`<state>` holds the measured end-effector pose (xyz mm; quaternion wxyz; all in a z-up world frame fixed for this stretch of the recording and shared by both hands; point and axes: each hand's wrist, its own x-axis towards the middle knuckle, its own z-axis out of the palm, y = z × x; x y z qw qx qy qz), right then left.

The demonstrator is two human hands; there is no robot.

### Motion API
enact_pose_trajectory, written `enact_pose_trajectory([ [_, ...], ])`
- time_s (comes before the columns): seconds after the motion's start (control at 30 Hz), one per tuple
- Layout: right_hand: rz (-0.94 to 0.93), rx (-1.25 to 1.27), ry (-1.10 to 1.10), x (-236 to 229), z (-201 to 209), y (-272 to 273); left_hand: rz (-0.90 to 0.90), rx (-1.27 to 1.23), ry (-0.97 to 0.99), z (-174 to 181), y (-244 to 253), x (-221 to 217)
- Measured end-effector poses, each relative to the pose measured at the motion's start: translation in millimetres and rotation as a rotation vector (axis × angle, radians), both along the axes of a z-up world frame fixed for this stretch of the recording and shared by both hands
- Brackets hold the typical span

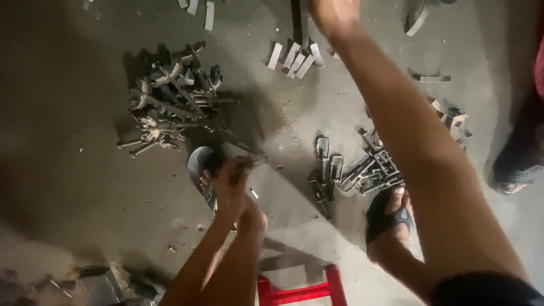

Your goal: The person assembles metal components by hand, picking up small metal pieces and joining them together. They repeatedly handle the parts, aligning and fitting them, while another person's hands occasionally appear to sort nearby pieces.

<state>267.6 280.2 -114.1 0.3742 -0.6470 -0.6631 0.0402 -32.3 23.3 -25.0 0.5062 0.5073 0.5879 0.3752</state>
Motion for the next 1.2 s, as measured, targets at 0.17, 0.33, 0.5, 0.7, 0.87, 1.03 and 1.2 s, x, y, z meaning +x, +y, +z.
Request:
enact_pose_trajectory([
  [0.17,-0.105,-0.046,0.414,-65.3,136.6,-113.3,0.226,-0.180,0.002,-25.9,-7.8,-5.0],
  [0.33,-0.706,-1.017,0.976,-108.3,92.0,-247.1,0.187,-0.289,-0.066,-19.9,-3.8,4.4],
  [0.5,-1.061,-0.833,1.584,-141.3,56.2,-284.1,0.266,-0.307,-0.136,-17.0,-5.1,6.8],
  [0.7,-1.101,-0.812,1.693,-152.8,47.9,-275.8,0.180,-0.327,-0.126,-6.2,0.1,8.2],
  [0.87,-1.015,-0.790,1.880,-158.0,65.5,-262.0,0.117,-0.364,-0.110,4.2,3.7,12.7],
  [1.03,-0.970,-0.821,1.886,-155.8,46.9,-272.2,0.104,-0.283,-0.105,17.1,4.4,18.8],
  [1.2,-0.973,-0.848,1.559,-157.9,69.0,-275.5,0.103,-0.327,-0.122,22.6,11.6,20.0],
])
